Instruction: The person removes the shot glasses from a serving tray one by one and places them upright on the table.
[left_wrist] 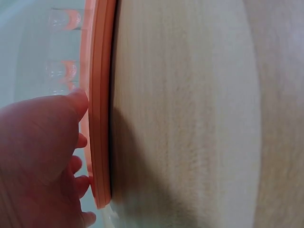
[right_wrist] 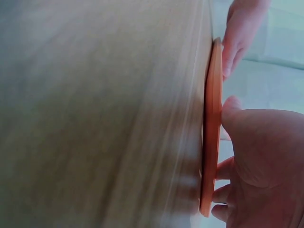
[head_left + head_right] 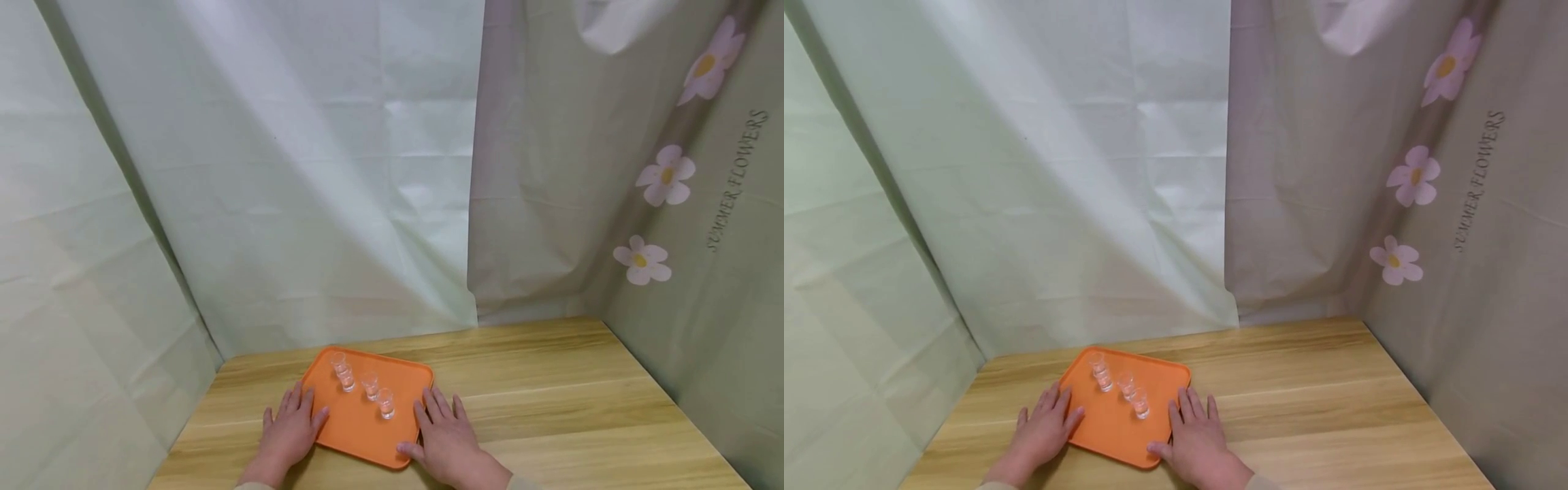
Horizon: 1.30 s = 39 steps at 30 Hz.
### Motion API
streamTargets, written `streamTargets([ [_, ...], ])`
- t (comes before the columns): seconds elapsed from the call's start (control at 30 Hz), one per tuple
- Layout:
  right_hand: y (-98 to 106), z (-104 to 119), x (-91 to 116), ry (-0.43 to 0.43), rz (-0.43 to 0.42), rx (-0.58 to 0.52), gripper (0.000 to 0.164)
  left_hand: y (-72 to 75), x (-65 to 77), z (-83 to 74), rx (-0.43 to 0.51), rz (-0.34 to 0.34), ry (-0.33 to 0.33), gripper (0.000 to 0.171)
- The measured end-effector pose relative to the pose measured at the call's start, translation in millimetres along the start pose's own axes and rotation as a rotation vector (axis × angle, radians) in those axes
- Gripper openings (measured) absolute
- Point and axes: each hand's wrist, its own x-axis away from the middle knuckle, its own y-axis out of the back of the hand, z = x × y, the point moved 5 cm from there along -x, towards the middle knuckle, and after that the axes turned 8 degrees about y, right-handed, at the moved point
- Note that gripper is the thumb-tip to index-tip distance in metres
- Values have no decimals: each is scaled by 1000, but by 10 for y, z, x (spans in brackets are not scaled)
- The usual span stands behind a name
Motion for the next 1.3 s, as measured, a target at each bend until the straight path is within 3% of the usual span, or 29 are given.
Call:
streamTargets([
  [0.2,15,2,-20,0,5,11,92,8,-26,26,-12,-10,-3,69],
  [0.4,-57,0,-37,-3,45,23,93,-25,34,45,-12,-14,-9,68],
  [0.63,0,-16,-22,6,44,-4,93,-1,63,33,-2,-46,-25,65],
  [0.93,89,-139,8,16,47,-24,93,34,133,-39,6,-56,-49,67],
  [1.3,103,-272,15,43,93,-51,91,-53,219,-50,4,-46,-45,69],
])
